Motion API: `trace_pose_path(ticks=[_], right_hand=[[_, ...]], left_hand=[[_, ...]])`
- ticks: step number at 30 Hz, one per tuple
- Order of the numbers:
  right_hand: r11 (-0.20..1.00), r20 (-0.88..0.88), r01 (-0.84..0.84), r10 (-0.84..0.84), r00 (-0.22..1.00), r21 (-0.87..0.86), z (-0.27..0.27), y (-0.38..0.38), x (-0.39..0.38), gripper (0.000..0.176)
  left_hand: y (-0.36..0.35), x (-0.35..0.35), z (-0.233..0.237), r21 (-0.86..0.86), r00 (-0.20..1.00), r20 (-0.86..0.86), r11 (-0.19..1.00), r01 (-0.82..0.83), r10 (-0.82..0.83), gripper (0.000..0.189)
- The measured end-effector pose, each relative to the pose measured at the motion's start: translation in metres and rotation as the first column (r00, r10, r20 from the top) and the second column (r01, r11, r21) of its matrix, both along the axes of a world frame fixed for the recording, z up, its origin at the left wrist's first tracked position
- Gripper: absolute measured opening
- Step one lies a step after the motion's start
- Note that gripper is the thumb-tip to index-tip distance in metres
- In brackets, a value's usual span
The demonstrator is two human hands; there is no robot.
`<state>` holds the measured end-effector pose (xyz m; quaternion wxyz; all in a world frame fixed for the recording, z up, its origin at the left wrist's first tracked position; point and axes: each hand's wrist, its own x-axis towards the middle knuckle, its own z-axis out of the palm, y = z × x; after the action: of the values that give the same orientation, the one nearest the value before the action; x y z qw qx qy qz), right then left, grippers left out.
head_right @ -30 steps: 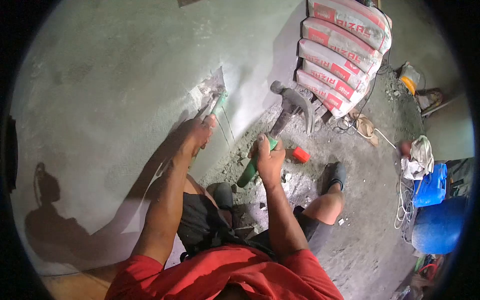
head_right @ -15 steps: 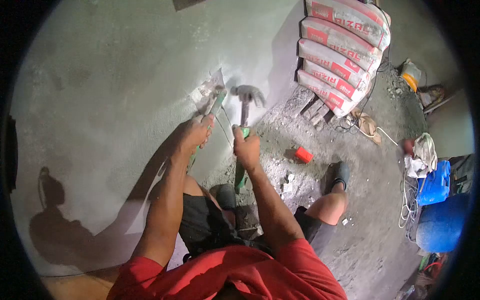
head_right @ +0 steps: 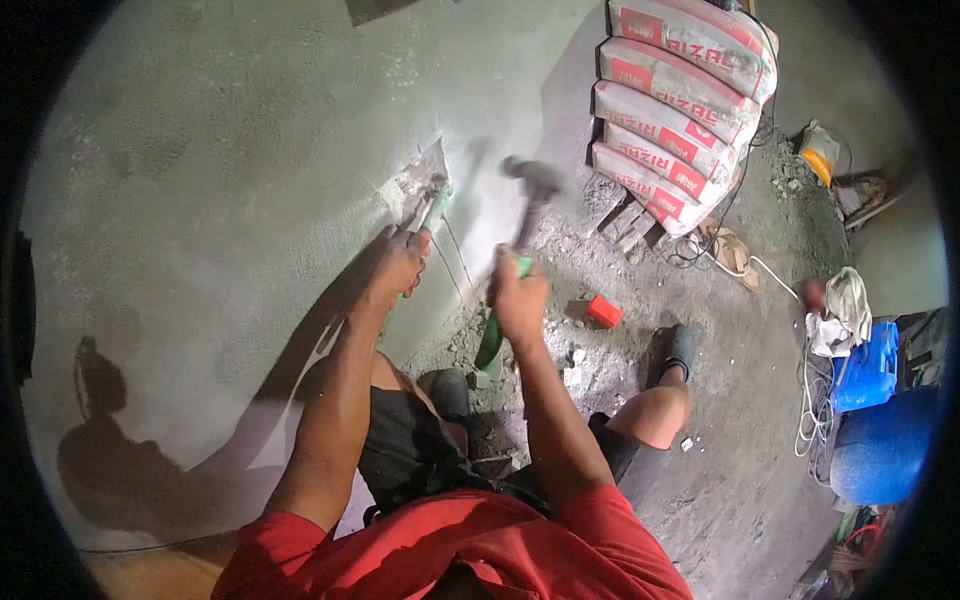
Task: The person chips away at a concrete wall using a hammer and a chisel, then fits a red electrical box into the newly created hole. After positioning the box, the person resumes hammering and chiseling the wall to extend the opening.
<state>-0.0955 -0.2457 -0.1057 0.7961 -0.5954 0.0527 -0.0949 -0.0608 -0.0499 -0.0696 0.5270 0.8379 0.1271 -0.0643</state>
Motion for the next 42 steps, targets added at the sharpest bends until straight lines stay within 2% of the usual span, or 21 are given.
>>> trace_pose_path(ticks=[2,3,4,6,8,9,11,13,15,18,21,23,26,27,28,30,34,38,39,40,42], right_hand=[[0.996,0.178,0.077,-0.082,0.98,0.04,0.011,-0.021,-0.012,0.036],[0.949,0.225,0.152,-0.218,0.95,0.277,0.021,-0.015,-0.016,0.036],[0.948,0.228,0.151,-0.218,0.949,0.279,-0.006,0.001,-0.005,0.036],[0.874,0.36,0.447,-0.361,0.86,-0.193,-0.088,0.041,0.02,0.037],[0.973,-0.131,-0.09,0.062,0.989,-0.213,-0.085,0.051,0.03,0.038],[0.974,-0.262,-0.174,0.132,0.956,-0.145,-0.058,0.029,0.024,0.039],[0.983,-0.224,-0.139,0.109,0.968,-0.124,-0.058,0.011,0.014,0.038],[0.989,-0.177,-0.088,0.065,0.982,-0.123,-0.059,0.001,0.008,0.036],[0.994,-0.106,-0.032,0.043,0.993,0.109,-0.056,-0.008,-0.006,0.03],[0.982,-0.128,-0.03,0.055,0.99,0.187,-0.054,-0.017,-0.014,0.03],[0.987,-0.124,-0.001,0.021,0.992,0.161,-0.035,-0.019,-0.025,0.032],[0.984,0.011,0.049,-0.052,0.999,0.17,-0.024,-0.012,-0.032,0.035],[0.923,0.084,0.252,-0.287,0.954,0.292,-0.021,0.031,-0.018,0.037],[0.879,0.339,0.434,-0.355,0.871,-0.196,-0.098,0.055,0.016,0.037],[0.984,-0.038,0.125,-0.121,0.992,0.13,-0.067,0.067,0.011,0.037],[0.993,-0.211,-0.096,0.108,0.972,0.066,-0.069,0.058,0.019,0.038],[0.99,-0.147,-0.019,0.04,0.988,0.138,-0.039,0.011,0.007,0.04],[0.897,0.052,0.258,-0.295,0.954,0.36,-0.017,0.03,-0.017,0.041],[0.908,0.065,0.216,-0.256,0.965,0.359,-0.063,0.052,-0.002,0.036],[0.977,-0.031,0.115,-0.112,0.993,0.178,-0.072,0.063,0.0,0.035],[0.973,-0.29,-0.21,0.228,0.93,0.093,-0.058,0.052,0.011,0.035]], left_hand=[[-0.001,-0.002,0.0,0.025,1.0,-0.01,1.0,0.002,-0.001,0.04],[-0.005,-0.009,0.01,-0.025,1.0,-0.014,1.0,0.004,-0.004,0.039],[-0.008,-0.012,0.019,-0.075,1.0,-0.01,0.997,0.004,-0.005,0.038],[-0.012,-0.015,0.022,-0.048,0.999,-0.037,0.999,0.002,-0.004,0.038],[-0.018,-0.014,0.022,-0.016,0.999,-0.047,1.0,0.021,-0.021,0.037],[-0.017,-0.006,0.016,0.066,0.996,-0.093,0.998,0.003,0.003,0.038],[-0.013,0.002,-0.016,0.133,0.987,-0.152,0.991,-0.028,0.049,0.039],[-0.019,0.009,-0.043,0.512,0.915,0.39,0.85,-0.123,-0.103,0.046],[-0.032,0.007,-0.052,0.484,0.933,0.356,0.865,-0.133,-0.056,0.047],[-0.033,0.004,-0.048,0.451,0.928,0.372,0.876,-0.17,-0.011,0.052],[-0.021,0.002,-0.023,0.377,0.971,0.24,0.922,-0.088,-0.005,0.052],[-0.021,-0.018,0.026,0.246,0.999,-0.016,0.969,-0.025,0.03,0.047],[-0.017,-0.02,0.038,0.456,0.998,-0.037,0.888,0.059,-0.047,0.045],[-0.014,-0.016,0.026,0.457,0.998,-0.041,0.887,0.058,-0.044,0.045],[-0.011,-0.009,0.005,0.372,0.999,0.007,0.928,0.031,-0.036,0.044],[-0.013,-0.003,-0.003,0.286,0.997,0.062,0.958,0.023,-0.042,0.044],[-0.008,0.001,-0.009,0.269,0.996,0.076,0.963,0.015,-0.037,0.044],[-0.013,-0.004,0.006,0.282,1.0,-0.025,0.959,0.016,-0.01,0.045],[-0.012,-0.004,0.003,0.284,0.999,-0.033,0.959,0.016,-0.007,0.045],[-0.01,-0.003,-0.002,0.315,1.0,-0.027,0.949,0.014,-0.006,0.045],[-0.012,-0.004,0.002,0.349,1.0,-0.007,0.937,0.023,-0.022,0.045]])
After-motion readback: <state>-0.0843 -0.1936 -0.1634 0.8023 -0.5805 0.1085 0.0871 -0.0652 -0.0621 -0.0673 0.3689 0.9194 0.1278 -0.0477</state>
